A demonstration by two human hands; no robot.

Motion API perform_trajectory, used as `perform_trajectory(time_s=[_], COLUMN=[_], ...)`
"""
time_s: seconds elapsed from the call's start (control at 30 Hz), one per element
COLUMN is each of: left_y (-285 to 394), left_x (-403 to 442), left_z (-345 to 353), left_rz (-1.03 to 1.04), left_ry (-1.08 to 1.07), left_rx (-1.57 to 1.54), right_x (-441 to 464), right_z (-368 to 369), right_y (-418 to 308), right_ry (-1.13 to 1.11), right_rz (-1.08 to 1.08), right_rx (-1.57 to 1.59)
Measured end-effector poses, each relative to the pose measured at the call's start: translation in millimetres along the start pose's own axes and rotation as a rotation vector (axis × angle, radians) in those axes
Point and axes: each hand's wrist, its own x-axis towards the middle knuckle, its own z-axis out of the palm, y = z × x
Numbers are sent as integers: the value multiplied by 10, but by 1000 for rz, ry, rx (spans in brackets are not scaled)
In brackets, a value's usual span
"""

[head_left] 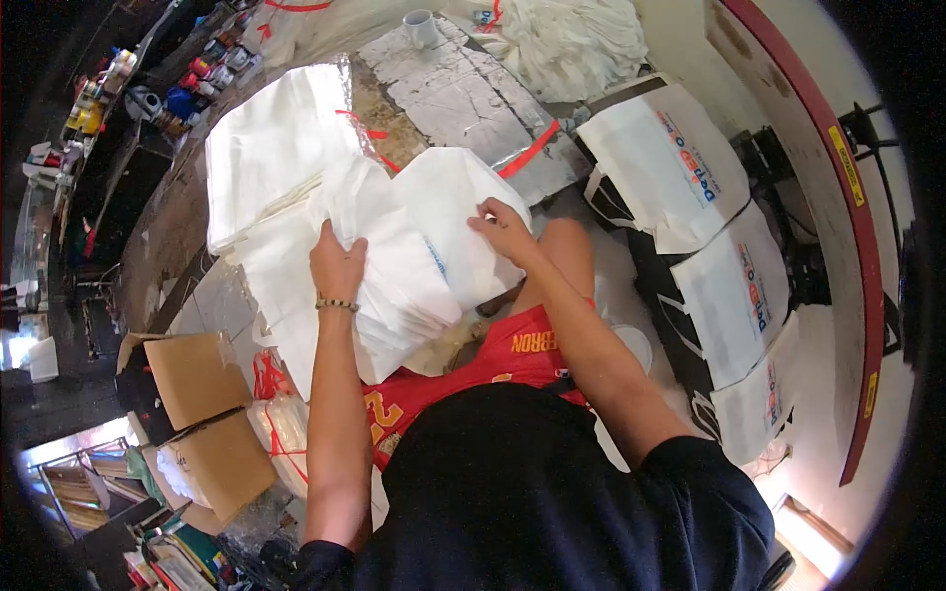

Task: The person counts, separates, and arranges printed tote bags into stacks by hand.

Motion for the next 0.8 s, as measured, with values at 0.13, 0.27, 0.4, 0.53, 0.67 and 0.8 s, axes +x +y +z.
perform_trajectory(time_s=[0.13, 0.27, 0.4, 0.53, 0.67, 0.8], left_y=[83, 301, 236, 27, 13, 112], left_x=[64, 95, 0, 10, -6, -18], left_z=[-34, -117, -130, -38, -40, -63], left_rz=[47, -34, 46, 28, 18, -7], left_ry=[12, -69, -2, -3, 11, 2], left_rx=[-50, 47, 172, 75, 82, 92], right_x=[-252, -444, -417, -211, -17, -49], right_z=[631, 1338, 1314, 721, 130, 13], right_y=[-838, -942, -859, -710, -71, 384], right_ry=[-170, -62, -128, -193, 156, 203], right_rz=[-96, -316, -382, -79, 366, 220], right_rx=[156, 10, -101, 30, -744, -711])
